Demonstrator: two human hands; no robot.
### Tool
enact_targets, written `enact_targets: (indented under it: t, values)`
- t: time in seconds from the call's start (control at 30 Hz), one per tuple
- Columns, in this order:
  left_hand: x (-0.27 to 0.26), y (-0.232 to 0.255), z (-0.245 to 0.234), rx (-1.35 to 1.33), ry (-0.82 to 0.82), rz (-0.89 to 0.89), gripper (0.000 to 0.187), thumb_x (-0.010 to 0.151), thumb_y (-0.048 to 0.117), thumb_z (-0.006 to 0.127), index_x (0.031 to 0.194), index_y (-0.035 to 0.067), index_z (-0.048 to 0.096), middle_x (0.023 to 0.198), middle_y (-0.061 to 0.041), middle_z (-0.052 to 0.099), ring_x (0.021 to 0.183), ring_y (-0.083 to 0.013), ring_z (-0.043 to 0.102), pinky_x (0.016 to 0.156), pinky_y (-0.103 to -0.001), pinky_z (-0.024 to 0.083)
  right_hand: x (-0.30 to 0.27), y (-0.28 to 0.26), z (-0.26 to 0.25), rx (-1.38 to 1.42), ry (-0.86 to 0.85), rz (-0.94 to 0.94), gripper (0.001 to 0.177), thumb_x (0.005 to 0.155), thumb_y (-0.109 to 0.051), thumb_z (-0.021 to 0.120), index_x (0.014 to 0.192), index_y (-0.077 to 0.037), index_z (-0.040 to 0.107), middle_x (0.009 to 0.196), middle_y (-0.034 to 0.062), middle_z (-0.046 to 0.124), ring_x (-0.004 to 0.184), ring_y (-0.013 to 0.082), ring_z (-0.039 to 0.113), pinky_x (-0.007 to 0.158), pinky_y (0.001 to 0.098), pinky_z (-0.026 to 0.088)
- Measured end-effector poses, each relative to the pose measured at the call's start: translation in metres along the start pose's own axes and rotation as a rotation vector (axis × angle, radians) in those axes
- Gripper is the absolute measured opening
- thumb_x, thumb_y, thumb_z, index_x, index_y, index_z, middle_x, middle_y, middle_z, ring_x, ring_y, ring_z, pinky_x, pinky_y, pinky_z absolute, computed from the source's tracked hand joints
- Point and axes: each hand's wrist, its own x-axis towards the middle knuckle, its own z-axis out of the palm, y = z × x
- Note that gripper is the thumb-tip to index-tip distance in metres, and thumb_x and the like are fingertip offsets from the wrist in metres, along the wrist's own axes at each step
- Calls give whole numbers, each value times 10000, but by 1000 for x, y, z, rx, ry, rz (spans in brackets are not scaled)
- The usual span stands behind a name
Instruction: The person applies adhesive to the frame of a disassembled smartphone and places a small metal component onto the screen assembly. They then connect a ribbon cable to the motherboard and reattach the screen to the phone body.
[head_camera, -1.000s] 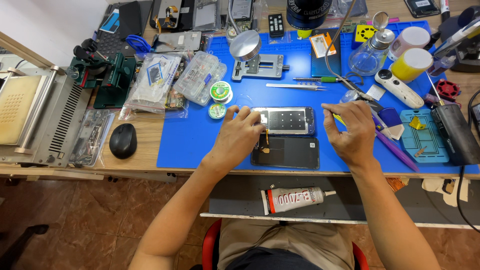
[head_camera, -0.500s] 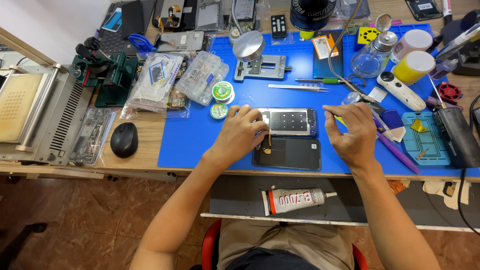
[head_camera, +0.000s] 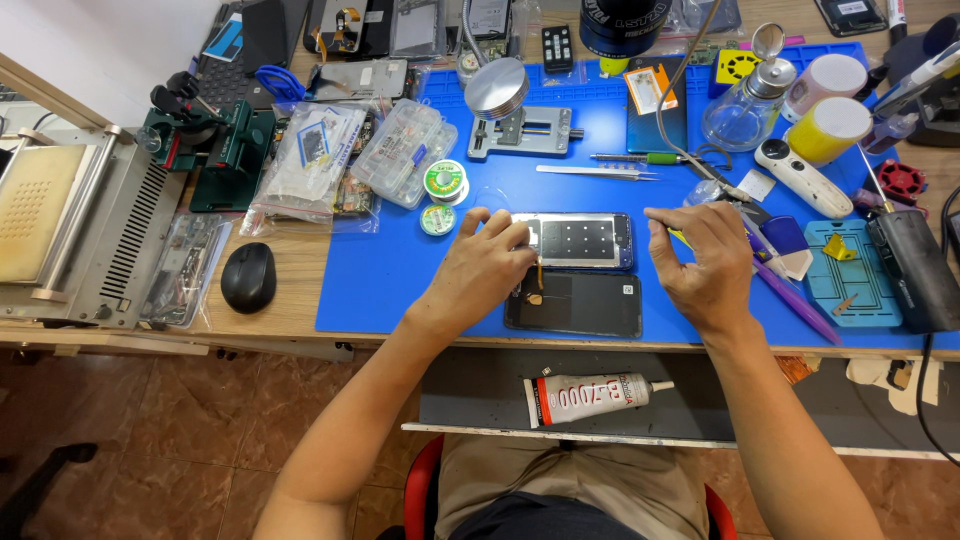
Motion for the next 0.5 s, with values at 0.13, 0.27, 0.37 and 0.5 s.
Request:
enact_targets:
  t: [0.13,0.27,0.37,0.5]
  values:
    - [0,0,-4,2,-48,-5,73,709,121,674,704,131,602,767,-4,463,801,-168,438,836,-362,323,2,-2,-1,4,-1,1,123,836,64,650,928,0,700,785,112,633,686,273,575,675,365,474]
    - [-3,-4,-3,10,-56,-30,98,700,112,684,721,119,589,795,-12,465,818,-169,440,831,-354,331,2,-1,-1,4,2,-1,120,833,62,655,921,-5,701,782,107,632,684,276,576,670,367,476]
    - [-5,-7,-5,0,-66,-56,109,702,100,686,757,125,595,810,-9,464,819,-170,439,820,-351,334,2,-2,-1,-3,0,-5,121,833,61,657,923,-6,702,780,106,631,682,280,577,671,370,479]
    - [-6,-5,-9,-63,-48,-61,116,691,94,655,757,160,586,839,-1,458,811,-183,442,790,-353,343,8,-6,-4,-49,67,32,156,849,64,616,986,21,674,827,114,636,689,246,571,659,362,490]
